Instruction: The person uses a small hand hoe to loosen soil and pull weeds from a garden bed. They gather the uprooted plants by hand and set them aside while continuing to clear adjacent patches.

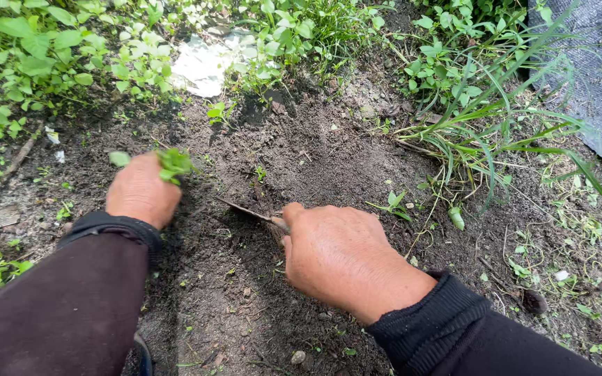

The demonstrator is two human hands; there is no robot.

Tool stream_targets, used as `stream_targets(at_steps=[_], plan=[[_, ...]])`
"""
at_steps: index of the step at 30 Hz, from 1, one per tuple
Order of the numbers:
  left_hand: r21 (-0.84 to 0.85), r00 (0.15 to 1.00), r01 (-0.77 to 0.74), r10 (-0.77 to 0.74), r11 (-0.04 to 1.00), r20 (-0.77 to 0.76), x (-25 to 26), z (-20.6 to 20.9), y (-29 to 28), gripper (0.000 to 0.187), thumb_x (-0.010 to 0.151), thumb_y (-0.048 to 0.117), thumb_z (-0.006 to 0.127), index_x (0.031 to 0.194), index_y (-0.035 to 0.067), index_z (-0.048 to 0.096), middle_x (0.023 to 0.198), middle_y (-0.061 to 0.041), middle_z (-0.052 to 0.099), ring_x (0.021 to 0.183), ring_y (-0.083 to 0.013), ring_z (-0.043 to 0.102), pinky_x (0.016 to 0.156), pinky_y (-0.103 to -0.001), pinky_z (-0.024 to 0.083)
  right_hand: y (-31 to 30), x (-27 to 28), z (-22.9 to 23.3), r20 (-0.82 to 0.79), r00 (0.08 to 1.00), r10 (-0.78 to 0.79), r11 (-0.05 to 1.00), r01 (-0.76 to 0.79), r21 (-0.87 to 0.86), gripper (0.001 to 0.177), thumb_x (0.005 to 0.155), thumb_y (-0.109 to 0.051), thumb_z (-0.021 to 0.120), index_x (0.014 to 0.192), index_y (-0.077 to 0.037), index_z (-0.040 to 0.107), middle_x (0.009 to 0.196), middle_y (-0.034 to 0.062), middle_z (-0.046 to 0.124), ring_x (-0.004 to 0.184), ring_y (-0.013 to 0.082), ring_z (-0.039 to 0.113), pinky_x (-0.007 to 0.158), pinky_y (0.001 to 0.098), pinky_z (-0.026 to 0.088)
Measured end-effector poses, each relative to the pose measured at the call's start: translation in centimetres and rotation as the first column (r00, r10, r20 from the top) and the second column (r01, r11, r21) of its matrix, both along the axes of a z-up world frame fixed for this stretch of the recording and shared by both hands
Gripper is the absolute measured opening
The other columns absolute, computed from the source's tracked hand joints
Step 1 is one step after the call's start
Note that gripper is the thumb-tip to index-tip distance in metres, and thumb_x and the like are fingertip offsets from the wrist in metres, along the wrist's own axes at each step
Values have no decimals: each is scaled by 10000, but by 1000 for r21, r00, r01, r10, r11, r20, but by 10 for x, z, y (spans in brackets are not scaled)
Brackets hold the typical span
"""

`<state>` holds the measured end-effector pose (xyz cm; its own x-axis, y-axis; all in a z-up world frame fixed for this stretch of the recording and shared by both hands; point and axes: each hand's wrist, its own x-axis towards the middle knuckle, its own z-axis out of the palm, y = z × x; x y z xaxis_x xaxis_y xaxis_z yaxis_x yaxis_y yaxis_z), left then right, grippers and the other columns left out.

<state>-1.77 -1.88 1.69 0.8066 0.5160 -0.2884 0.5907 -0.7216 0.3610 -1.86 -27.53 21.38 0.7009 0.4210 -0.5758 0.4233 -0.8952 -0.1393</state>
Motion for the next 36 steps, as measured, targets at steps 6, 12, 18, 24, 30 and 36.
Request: stream_targets(at_steps=[6, 12, 18, 24, 30, 36], plan=[[265, 956, -292, 275, 919, 101, -37, -10, 33, 376, 867, 176, 642, 1179, -32, 672, 1249, -277, 560, 1111, -500, 540, 954, -577, 466, -14, -16, -9, 28, 1000, 9, 1000, -10, 14, 299, 968, -316, 529, 1139, -81, 599, 939, 190, 727, 945, 408, 694, 858, 546, 523], [171, 996, -41, 55, 984, -76, -69, -6, -60, 418, 870, 198, 649, 1284, 154, 617, 1356, -159, 458, 1226, -445, 440, 911, -596, 513, -20, -33, -11, -35, 999, -14, 1000, 14, 3, 309, 997, -320, 507, 1185, -78, 545, 956, 177, 719, 951, 394, 698, 857, 539, 530], [-50, 941, 281, -285, 958, -182, -105, 3, -84, 519, 813, 81, 671, 1318, 180, 609, 1328, -168, 500, 1176, -465, 537, 993, -512, 518, -29, -44, -5, 3, 1000, -27, 1000, 27, 13, 315, 989, -351, 534, 1177, -107, 596, 973, 156, 731, 981, 379, 703, 891, 519, 534], [-120, 957, -288, 287, 950, -29, -111, -22, -30, 297, 933, 289, 610, 1113, 96, 747, 1100, -239, 733, 1033, -455, 686, 947, -510, 539, -27, -39, 26, 26, 988, -149, 987, 147, 72, 311, 870, -390, 643, 1107, -204, 715, 987, 99, 755, 1004, 320, 712, 929, 473, 541], [-18, 901, -433, 433, 901, -11, -114, -62, -8, 309, 890, 285, 637, 1046, 45, 753, 1087, -244, 729, 1051, -441, 690, 946, -491, 541, -21, -38, 59, 89, 996, -28, 997, 34, -76, 297, 889, -376, 650, 1031, -137, 754, 1013, 146, 746, 1022, 357, 705, 917, 493, 542], [-65, 898, -437, 431, 897, -91, -119, -49, -44, 398, 886, 260, 630, 1243, 90, 673, 1346, -320, 499, 1103, -550, 593, 1000, -559, 463, -32, -45, 56, 39, 998, 54, 979, -46, -199, 214, 841, -189, 646, 968, -67, 768, 985, 183, 739, 933, 384, 727, 819, 487, 584]])
